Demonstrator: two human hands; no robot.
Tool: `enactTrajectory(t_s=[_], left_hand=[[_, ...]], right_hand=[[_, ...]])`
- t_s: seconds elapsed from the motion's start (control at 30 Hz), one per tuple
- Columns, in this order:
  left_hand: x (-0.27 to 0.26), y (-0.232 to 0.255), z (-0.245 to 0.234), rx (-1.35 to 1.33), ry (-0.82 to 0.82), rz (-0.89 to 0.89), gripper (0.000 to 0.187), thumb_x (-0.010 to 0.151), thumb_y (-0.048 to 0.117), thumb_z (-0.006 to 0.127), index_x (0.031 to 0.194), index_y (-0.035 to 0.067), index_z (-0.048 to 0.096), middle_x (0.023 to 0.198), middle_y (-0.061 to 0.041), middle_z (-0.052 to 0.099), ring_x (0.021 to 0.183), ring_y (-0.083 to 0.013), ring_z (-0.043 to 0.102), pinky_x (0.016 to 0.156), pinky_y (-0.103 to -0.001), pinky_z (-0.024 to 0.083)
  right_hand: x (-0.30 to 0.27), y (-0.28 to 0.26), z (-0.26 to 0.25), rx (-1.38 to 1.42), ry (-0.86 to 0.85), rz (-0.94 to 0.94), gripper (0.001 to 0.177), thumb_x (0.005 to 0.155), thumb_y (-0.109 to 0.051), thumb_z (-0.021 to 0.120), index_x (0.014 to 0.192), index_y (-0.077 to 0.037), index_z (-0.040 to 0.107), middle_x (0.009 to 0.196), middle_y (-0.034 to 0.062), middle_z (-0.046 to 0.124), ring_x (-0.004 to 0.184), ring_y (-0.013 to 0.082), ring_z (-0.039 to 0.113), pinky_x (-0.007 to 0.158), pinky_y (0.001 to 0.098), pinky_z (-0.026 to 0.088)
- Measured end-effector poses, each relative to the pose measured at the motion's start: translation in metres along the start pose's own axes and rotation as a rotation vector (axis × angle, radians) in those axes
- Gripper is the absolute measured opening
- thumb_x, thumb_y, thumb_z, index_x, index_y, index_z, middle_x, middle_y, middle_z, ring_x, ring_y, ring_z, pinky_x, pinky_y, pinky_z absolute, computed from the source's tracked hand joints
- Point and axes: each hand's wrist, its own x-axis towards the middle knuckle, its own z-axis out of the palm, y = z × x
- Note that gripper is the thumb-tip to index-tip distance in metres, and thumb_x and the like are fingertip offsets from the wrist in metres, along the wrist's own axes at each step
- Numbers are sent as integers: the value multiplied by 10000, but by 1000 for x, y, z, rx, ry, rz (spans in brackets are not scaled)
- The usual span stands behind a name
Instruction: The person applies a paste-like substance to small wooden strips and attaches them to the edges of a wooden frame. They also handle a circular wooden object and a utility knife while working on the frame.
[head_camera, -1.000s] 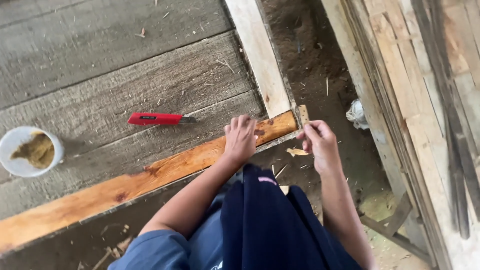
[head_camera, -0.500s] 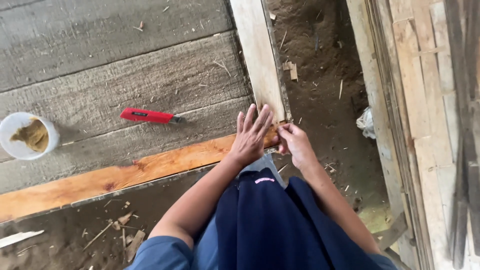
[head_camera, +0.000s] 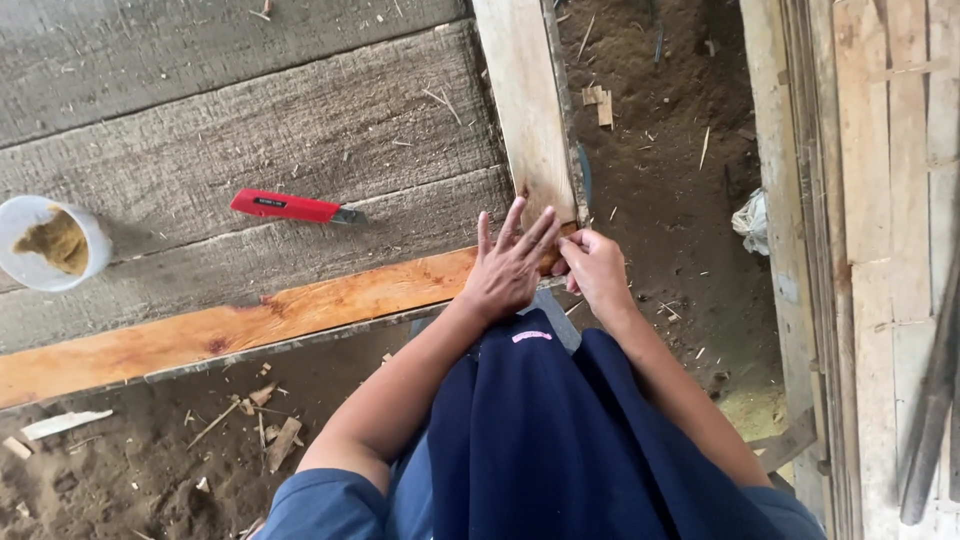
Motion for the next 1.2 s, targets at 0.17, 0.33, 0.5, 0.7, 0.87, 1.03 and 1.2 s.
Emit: enactTrajectory(t_s=[0.17, 0.33, 0.5, 0.7, 0.87, 1.03, 1.2], left_hand=[[1, 3, 1, 13, 15, -38, 834, 822, 233, 522, 1635, 226, 335, 1731, 50, 198, 1598, -369, 9, 1211, -682, -46], [2, 5, -1, 14, -16, -57, 762, 869, 247, 502, 1620, 235, 370, 1727, 44, 212, 1591, -396, -2, 1210, -677, -46], [3, 4, -2, -17, -37, -74, 727, 901, 272, 527, 1614, 244, 388, 1727, 44, 212, 1583, -436, 0, 1209, -697, -8], [6, 7, -17, -30, -161, -70, 676, 929, 321, 604, 1580, 367, 428, 1745, 53, 106, 1569, -478, -63, 1197, -736, 9], [10, 9, -20, -1, -289, -94, 648, 966, 356, 582, 1585, 422, 400, 1747, 68, 65, 1553, -491, -119, 1184, -745, -34], [10, 12, -24, 30, -314, -108, 593, 1033, 371, 537, 1599, 421, 370, 1747, 57, 66, 1551, -498, -121, 1186, -730, -59], [14, 14, -25, 77, -428, -130, 645, 1035, 371, 528, 1616, 478, 270, 1746, 84, -22, 1532, -512, -169, 1161, -751, -104]], right_hand=[[0, -1, -1, -50, 6, -19, 205, 924, -228, 636, 880, -49, 726, 622, 123, 706, 341, 160, 585, 308, 294, 517], [5, 4, -5, -230, 10, -22, 231, 917, -260, 636, 914, -52, 736, 644, 105, 715, 390, 154, 619, 356, 299, 536], [10, 5, -12, -441, -16, -14, 218, 887, -291, 619, 908, -117, 750, 597, 35, 700, 453, 166, 673, 501, 337, 572], [15, 1, -16, -590, -46, -14, 208, 897, -266, 598, 925, -125, 748, 603, 38, 703, 525, 194, 712, 603, 366, 570], [13, -1, -18, -646, -102, -19, 201, 905, -245, 582, 937, -127, 742, 613, 32, 708, 545, 193, 719, 655, 358, 579], [24, -6, -23, -716, -147, -91, 152, 910, -216, 606, 903, -123, 726, 557, 19, 672, 556, 220, 722, 672, 382, 582], [28, -19, -18, -948, -173, -40, 173, 904, -262, 606, 919, -188, 762, 797, 111, 772, 919, 380, 757, 784, 499, 602]])
